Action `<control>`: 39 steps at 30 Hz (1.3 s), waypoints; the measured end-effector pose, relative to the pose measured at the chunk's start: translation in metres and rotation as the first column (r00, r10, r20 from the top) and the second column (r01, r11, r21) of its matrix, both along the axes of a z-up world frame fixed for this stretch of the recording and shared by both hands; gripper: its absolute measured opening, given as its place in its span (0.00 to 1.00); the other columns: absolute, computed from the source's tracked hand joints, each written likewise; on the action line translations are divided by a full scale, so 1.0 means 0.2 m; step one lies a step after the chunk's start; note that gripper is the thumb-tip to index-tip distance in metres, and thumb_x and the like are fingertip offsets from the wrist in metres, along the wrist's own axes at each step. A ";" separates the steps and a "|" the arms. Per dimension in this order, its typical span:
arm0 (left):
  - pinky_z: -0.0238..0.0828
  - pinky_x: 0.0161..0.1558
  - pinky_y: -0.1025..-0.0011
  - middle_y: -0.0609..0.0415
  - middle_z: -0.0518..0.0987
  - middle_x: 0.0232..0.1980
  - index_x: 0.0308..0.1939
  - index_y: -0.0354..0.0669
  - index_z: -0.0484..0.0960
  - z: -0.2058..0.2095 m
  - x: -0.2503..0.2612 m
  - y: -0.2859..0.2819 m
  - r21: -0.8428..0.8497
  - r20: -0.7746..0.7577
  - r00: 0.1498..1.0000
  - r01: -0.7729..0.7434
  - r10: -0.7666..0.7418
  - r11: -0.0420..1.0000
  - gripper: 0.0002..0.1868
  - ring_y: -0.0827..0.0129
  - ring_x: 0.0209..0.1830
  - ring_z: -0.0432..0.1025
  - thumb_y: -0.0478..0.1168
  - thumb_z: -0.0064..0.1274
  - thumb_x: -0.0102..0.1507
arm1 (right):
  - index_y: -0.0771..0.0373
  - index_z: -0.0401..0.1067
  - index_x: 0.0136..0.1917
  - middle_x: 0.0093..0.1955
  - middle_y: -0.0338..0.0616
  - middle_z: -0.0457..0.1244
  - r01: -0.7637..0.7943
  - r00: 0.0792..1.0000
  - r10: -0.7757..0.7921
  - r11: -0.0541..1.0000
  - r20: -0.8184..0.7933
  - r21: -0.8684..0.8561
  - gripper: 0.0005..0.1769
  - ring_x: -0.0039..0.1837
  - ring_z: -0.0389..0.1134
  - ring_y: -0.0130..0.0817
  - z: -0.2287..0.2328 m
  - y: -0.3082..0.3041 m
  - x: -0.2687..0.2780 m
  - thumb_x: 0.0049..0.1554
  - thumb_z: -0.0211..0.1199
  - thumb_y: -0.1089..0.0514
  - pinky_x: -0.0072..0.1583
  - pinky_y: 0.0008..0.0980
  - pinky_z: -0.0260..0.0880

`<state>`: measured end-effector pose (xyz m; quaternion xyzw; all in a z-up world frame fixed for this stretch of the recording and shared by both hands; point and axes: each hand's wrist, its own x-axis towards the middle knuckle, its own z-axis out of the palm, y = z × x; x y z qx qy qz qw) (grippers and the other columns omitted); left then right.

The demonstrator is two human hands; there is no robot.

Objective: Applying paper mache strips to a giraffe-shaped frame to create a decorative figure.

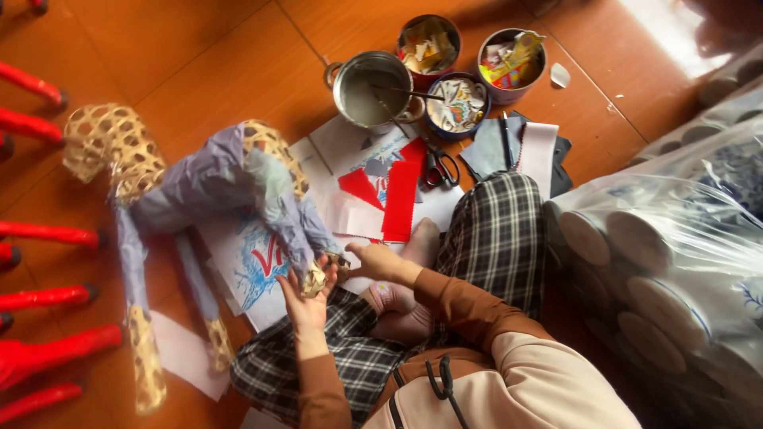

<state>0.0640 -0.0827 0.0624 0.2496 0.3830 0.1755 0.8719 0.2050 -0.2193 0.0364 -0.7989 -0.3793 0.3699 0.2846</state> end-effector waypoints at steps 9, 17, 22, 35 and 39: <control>0.69 0.21 0.75 0.56 0.77 0.16 0.22 0.42 0.78 -0.19 -0.05 -0.56 0.564 -0.697 0.641 0.767 -0.322 0.306 0.19 0.73 0.10 0.70 0.47 0.49 0.65 | 0.58 0.76 0.36 0.31 0.40 0.67 0.825 0.565 -0.822 0.562 0.075 -0.060 0.07 0.35 0.67 0.32 -0.25 -0.82 1.23 0.53 0.57 0.63 0.39 0.34 0.67; 0.58 0.18 0.55 0.47 0.73 0.17 0.23 0.48 0.71 -0.50 0.05 -0.54 0.756 -0.607 0.786 0.616 0.118 -0.222 0.15 0.48 0.16 0.68 0.44 0.51 0.64 | 0.55 0.79 0.40 0.42 0.39 0.71 0.956 -0.212 -0.967 -0.174 0.145 0.237 0.11 0.48 0.71 0.38 -0.71 -1.38 1.68 0.53 0.55 0.61 0.51 0.38 0.70; 0.60 0.16 0.58 0.52 0.75 0.19 0.23 0.49 0.72 -0.53 0.07 -0.56 0.742 -0.561 0.800 0.601 0.215 -0.298 0.13 0.52 0.16 0.70 0.42 0.52 0.63 | 0.58 0.74 0.54 0.54 0.51 0.59 0.955 -0.276 -0.924 -0.231 0.263 0.188 0.16 0.54 0.66 0.53 -0.80 -1.44 1.72 0.56 0.51 0.61 0.59 0.43 0.65; 0.61 0.24 0.54 0.48 0.76 0.20 0.22 0.49 0.72 -0.51 0.13 -0.52 0.755 -0.634 0.769 0.638 0.082 -0.150 0.15 0.48 0.20 0.70 0.46 0.50 0.63 | 0.58 0.60 0.39 0.37 0.47 0.64 0.809 -0.359 -0.929 -0.264 0.086 0.525 0.05 0.42 0.65 0.52 -0.04 -1.08 1.39 0.51 0.53 0.56 0.47 0.50 0.60; 0.66 0.28 0.68 0.56 0.81 0.24 0.28 0.43 0.81 -0.22 0.23 -0.53 0.849 -0.508 0.824 0.529 -0.251 0.017 0.13 0.69 0.22 0.71 0.44 0.51 0.64 | 0.59 0.60 0.44 0.35 0.45 0.58 0.695 -0.168 -0.971 0.004 0.167 0.719 0.06 0.38 0.61 0.42 0.25 -0.97 0.91 0.56 0.53 0.57 0.44 0.40 0.60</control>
